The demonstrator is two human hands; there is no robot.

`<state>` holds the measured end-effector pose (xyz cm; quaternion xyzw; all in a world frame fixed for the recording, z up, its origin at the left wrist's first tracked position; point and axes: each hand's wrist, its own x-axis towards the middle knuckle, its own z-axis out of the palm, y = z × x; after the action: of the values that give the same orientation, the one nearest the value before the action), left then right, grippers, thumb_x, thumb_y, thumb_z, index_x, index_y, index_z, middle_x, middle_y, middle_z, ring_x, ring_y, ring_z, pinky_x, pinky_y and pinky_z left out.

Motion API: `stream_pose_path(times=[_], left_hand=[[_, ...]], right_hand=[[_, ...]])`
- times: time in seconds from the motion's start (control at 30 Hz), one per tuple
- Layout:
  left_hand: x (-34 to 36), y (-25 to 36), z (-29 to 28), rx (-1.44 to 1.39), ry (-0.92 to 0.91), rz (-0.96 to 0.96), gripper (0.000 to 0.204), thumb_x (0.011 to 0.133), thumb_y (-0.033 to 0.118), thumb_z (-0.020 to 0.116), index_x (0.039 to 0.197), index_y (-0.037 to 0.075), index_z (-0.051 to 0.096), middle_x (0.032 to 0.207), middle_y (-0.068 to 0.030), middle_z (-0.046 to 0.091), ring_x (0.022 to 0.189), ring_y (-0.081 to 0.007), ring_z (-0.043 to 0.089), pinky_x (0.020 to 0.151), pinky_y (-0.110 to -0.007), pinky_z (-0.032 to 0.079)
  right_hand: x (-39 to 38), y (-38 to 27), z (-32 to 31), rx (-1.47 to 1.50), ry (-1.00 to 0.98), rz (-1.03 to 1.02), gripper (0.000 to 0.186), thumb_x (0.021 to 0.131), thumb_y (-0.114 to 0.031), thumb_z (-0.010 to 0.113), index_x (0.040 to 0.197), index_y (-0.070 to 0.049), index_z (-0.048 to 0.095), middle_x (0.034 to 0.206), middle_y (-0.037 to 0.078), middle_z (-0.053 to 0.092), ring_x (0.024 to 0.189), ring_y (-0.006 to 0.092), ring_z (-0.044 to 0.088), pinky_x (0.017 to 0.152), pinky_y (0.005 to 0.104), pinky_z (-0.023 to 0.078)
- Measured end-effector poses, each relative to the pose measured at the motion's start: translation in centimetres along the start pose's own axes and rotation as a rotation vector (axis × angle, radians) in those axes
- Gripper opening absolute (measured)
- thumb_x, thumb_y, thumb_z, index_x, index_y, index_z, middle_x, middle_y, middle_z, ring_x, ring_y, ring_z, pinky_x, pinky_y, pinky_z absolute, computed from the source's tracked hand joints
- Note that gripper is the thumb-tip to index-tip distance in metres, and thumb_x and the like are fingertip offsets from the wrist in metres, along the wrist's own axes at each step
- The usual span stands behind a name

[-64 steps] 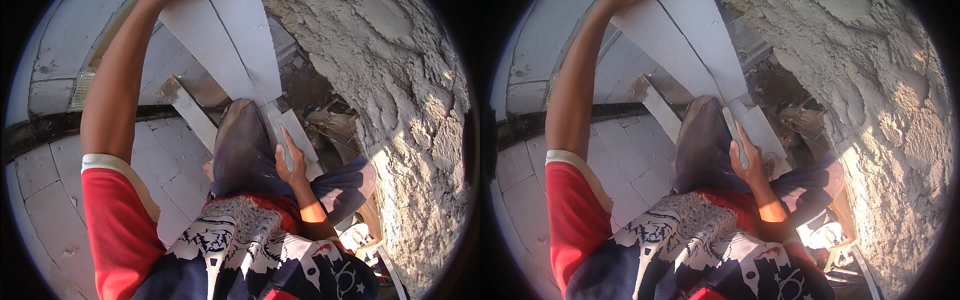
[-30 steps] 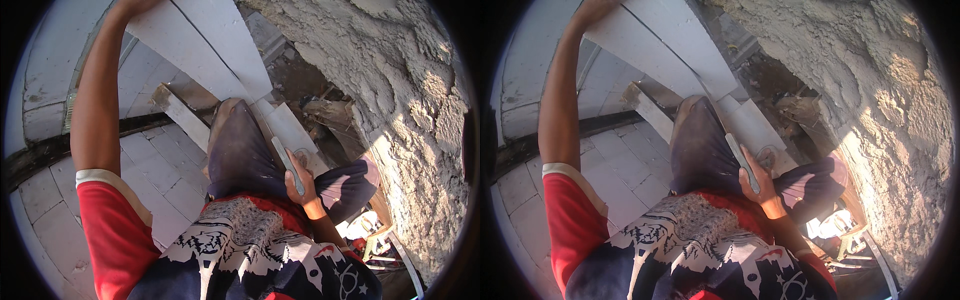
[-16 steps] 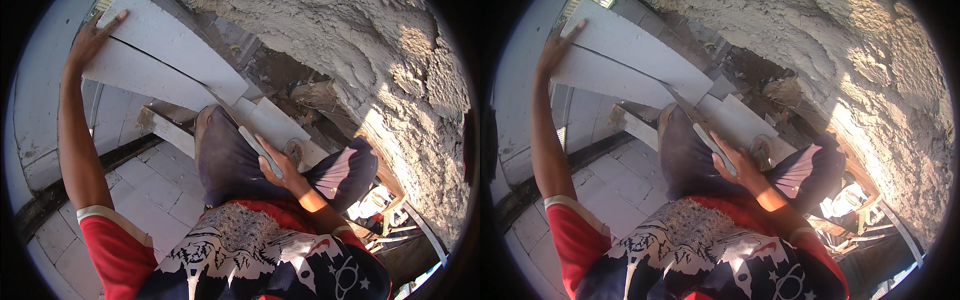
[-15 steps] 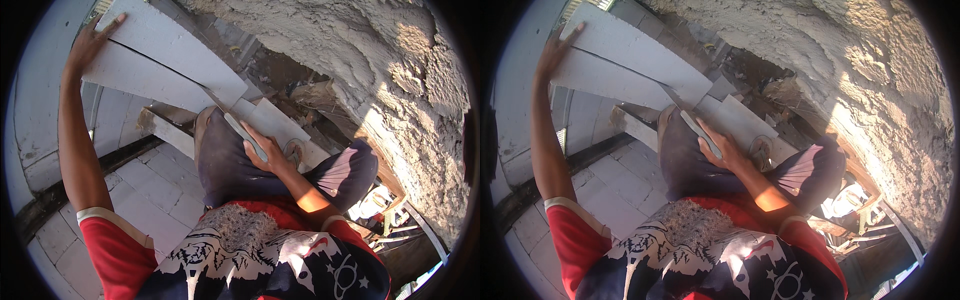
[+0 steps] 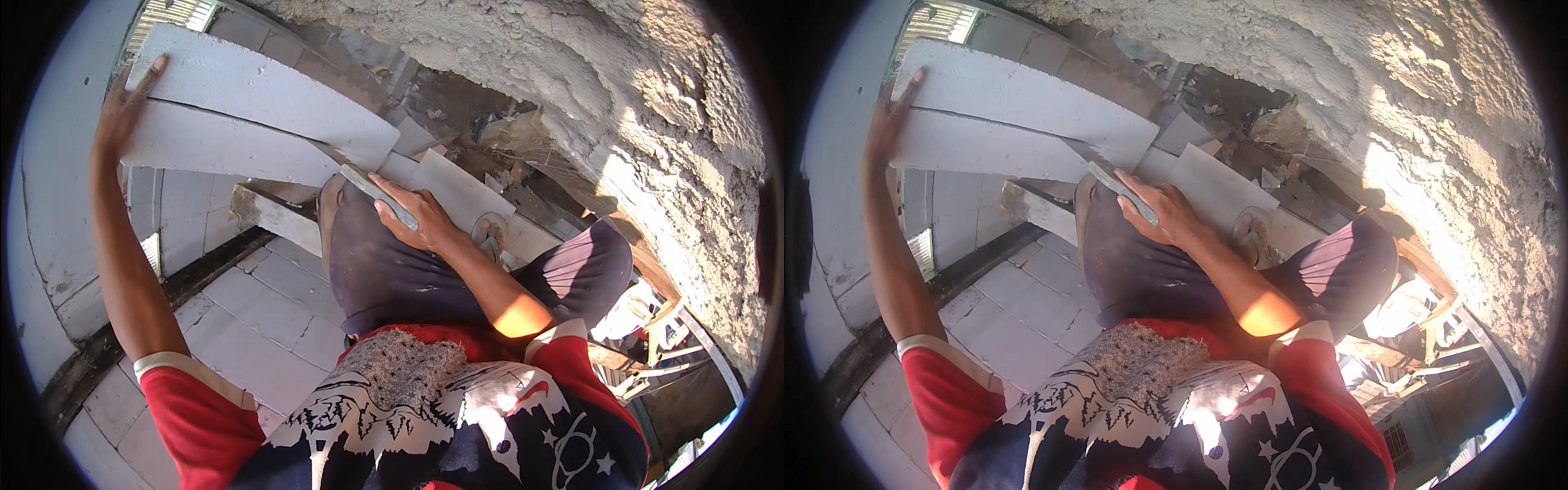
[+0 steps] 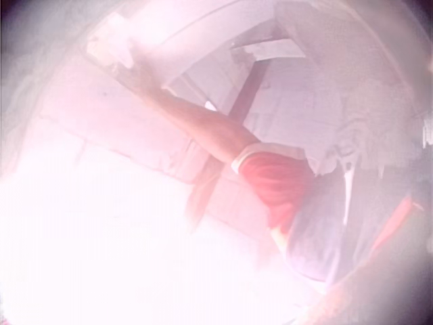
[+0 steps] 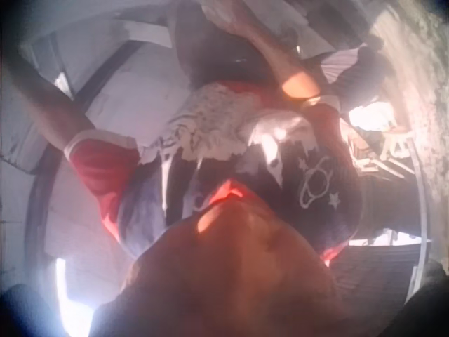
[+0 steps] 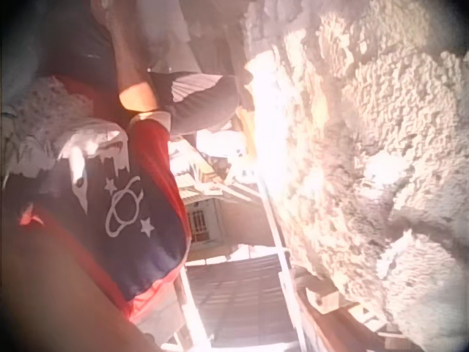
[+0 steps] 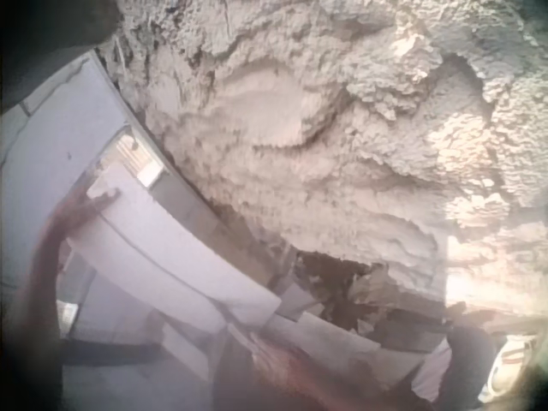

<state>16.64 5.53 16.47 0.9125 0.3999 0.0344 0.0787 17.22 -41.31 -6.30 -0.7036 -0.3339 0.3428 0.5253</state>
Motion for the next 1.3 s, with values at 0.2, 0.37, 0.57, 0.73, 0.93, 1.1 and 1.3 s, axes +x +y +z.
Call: stream_pose_path(times=[0.2, 0.37, 0.57, 0.73, 0.93, 1.1, 1.3], left_hand=[[0.4, -4.1, -2.6, 0.015, -0.073, 0.040, 0.128, 0.078, 0.093, 0.062, 0.158, -0.006, 0.045, 0.113, -0.0298, 0.075, 0.098, -0.0387, 0.079, 0.099, -0.057, 0.059], [0.7, -0.9, -0.3, 0.008, -0.053, 0.046, 0.119, 0.084, 0.086, 0.063, 0.160, -0.004, 0.045, 0.117, -0.0289, 0.074, 0.103, -0.0375, 0.078, 0.101, -0.050, 0.058], [1.7, -6.7, -0.9, 0.093, 0.051, 0.089, 0.114, 0.086, 0.085, 0.061, 0.160, -0.001, 0.046, 0.130, -0.0295, 0.070, 0.106, -0.0407, 0.077, 0.107, -0.054, 0.056], [4.2, -7.9, 0.2, 0.041, -0.020, 0.138, 0.111, 0.088, 0.083, 0.060, 0.159, -0.001, 0.047, 0.129, -0.0282, 0.071, 0.113, -0.0398, 0.075, 0.109, -0.051, 0.054], [1.0, -5.9, -0.6, 0.063, -0.038, 0.053, 0.126, 0.078, 0.095, 0.059, 0.157, -0.002, 0.049, 0.110, -0.0278, 0.077, 0.099, -0.0394, 0.079, 0.105, -0.058, 0.056], [0.7, -2.6, -0.9, 0.028, -0.039, 0.015, 0.134, 0.073, 0.098, 0.061, 0.160, -0.002, 0.044, 0.119, -0.0303, 0.074, 0.109, -0.0427, 0.075, 0.107, -0.059, 0.054], [0.4, -5.2, -1.4, 0.032, 0.007, -0.032, 0.139, 0.072, 0.099, 0.061, 0.163, -0.003, 0.038, 0.123, -0.0329, 0.071, 0.112, -0.0449, 0.074, 0.106, -0.062, 0.054]], right_hand=[[-9.9, -1.6, -2.7, -0.131, 0.035, -0.083, 0.052, 0.102, -0.015, 0.065, 0.151, -0.001, 0.056, 0.133, 0.032, 0.068, 0.122, 0.0469, 0.067, 0.104, 0.0454, 0.054], [-0.4, -0.3, 0.7, 0.010, 0.018, 0.010, 0.051, 0.103, -0.015, 0.064, 0.151, 0.001, 0.055, 0.134, 0.034, 0.066, 0.125, 0.0487, 0.065, 0.105, 0.0444, 0.053], [-11.5, -2.1, -4.0, -0.136, -0.060, -0.028, 0.057, 0.102, -0.014, 0.061, 0.157, -0.004, 0.051, 0.142, 0.029, 0.064, 0.131, 0.0467, 0.063, 0.108, 0.0480, 0.052], [-0.7, 0.7, 1.5, -0.020, 0.021, -0.048, 0.057, 0.101, -0.013, 0.064, 0.156, -0.003, 0.051, 0.134, 0.030, 0.068, 0.126, 0.0495, 0.064, 0.104, 0.0483, 0.053], [-9.2, -2.2, -2.6, -0.132, -0.033, -0.023, 0.056, 0.102, -0.014, 0.064, 0.155, -0.003, 0.051, 0.132, 0.032, 0.067, 0.123, 0.0516, 0.064, 0.103, 0.0479, 0.054], [-5.0, 1.2, -0.9, -0.070, -0.019, 0.016, 0.059, 0.102, -0.016, 0.064, 0.157, -0.004, 0.049, 0.135, 0.032, 0.066, 0.124, 0.0519, 0.063, 0.103, 0.0491, 0.054], [-6.6, -0.2, -1.7, -0.041, -0.056, -0.008, 0.060, 0.101, -0.018, 0.065, 0.158, -0.004, 0.048, 0.138, 0.030, 0.066, 0.131, 0.0483, 0.061, 0.109, 0.0458, 0.051]])
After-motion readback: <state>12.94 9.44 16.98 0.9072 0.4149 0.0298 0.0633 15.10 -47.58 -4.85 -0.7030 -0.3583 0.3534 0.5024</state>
